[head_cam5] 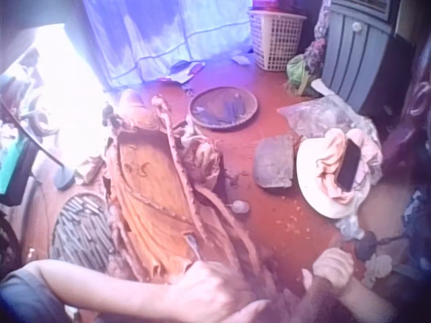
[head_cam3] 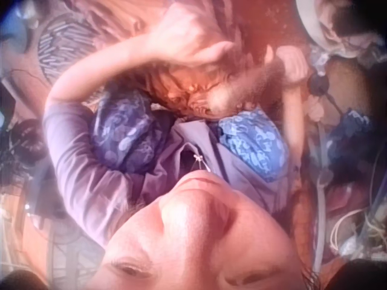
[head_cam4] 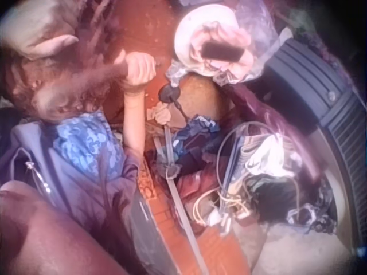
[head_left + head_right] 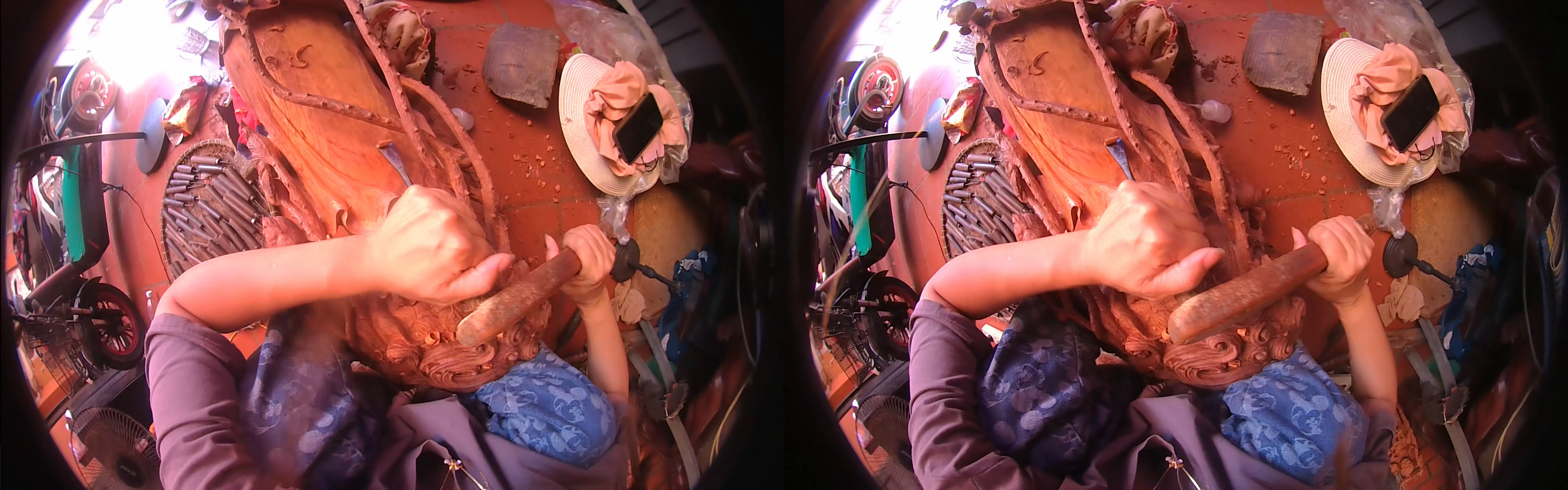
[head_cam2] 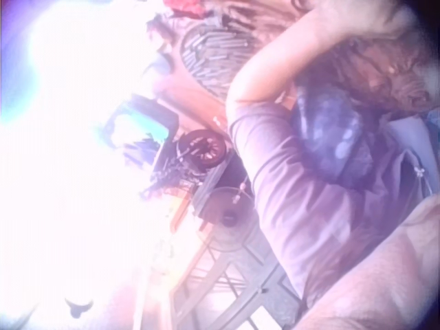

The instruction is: The person carves a large piece of wood using a chisel and mallet. They repeatedly strike the chisel to shape the wood and occasionally switch chisels from a nearby tray.

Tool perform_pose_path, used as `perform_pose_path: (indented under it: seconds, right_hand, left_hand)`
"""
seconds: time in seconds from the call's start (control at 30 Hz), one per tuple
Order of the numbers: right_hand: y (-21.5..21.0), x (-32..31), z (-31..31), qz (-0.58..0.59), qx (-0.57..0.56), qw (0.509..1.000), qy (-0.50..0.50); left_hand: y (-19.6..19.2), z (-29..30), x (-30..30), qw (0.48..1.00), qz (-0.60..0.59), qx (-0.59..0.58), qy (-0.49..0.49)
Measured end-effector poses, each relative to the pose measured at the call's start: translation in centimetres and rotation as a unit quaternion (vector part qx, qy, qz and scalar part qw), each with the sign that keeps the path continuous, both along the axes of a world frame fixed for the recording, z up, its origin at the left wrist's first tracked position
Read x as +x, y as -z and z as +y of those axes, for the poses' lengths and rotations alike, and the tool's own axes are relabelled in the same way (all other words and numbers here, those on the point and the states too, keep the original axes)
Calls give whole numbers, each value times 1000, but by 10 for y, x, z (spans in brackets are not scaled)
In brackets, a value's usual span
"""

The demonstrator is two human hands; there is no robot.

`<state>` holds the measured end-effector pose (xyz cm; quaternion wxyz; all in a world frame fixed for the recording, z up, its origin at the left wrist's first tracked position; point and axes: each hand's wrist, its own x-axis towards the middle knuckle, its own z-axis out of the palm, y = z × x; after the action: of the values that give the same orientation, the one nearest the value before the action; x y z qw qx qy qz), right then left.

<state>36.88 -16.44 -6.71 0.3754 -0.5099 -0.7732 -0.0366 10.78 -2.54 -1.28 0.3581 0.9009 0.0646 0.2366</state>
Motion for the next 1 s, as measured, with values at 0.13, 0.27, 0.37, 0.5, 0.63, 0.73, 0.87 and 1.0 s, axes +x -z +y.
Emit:
perform_pose_path:
  seconds: [0.13, 0.27, 0.37, 0.5, 0.63, 0.73, 0.87, 1.0]
  right_hand:
    - [1, 0, -5, 21, 4, 1000, -20]
    - [-6, -4, -1, -15, -39, 999, 18]
    - [1, -5, -4, 66, 27, 997, -28]
    - [-12, -6, 3, -42, -82, 994, 53]
    - [-3, -7, -5, 50, 6, 999, -7]
    - [-12, -15, -5, 64, -25, 997, -28]
    - [-23, -16, -11, 51, -61, 997, -13]
    - [-23, -18, -12, 80, -64, 994, -23]
  left_hand:
    - [-7, 5, -3, 1000, 23, 0, 9]
    - [-6, 8, -6, 1000, 22, -11, 7]
    - [-5, 5, -8, 999, 34, -6, 21]
    - [-5, 9, -7, 999, 33, 18, 13]
    - [-26, -4, -9, 995, 26, 95, 23]
    - [-19, -27, -7, 998, 11, -5, 54]
    - [-12, -31, 4, 997, 6, -37, 62]
    - [-8, -28, 10, 999, -3, -38, 21]
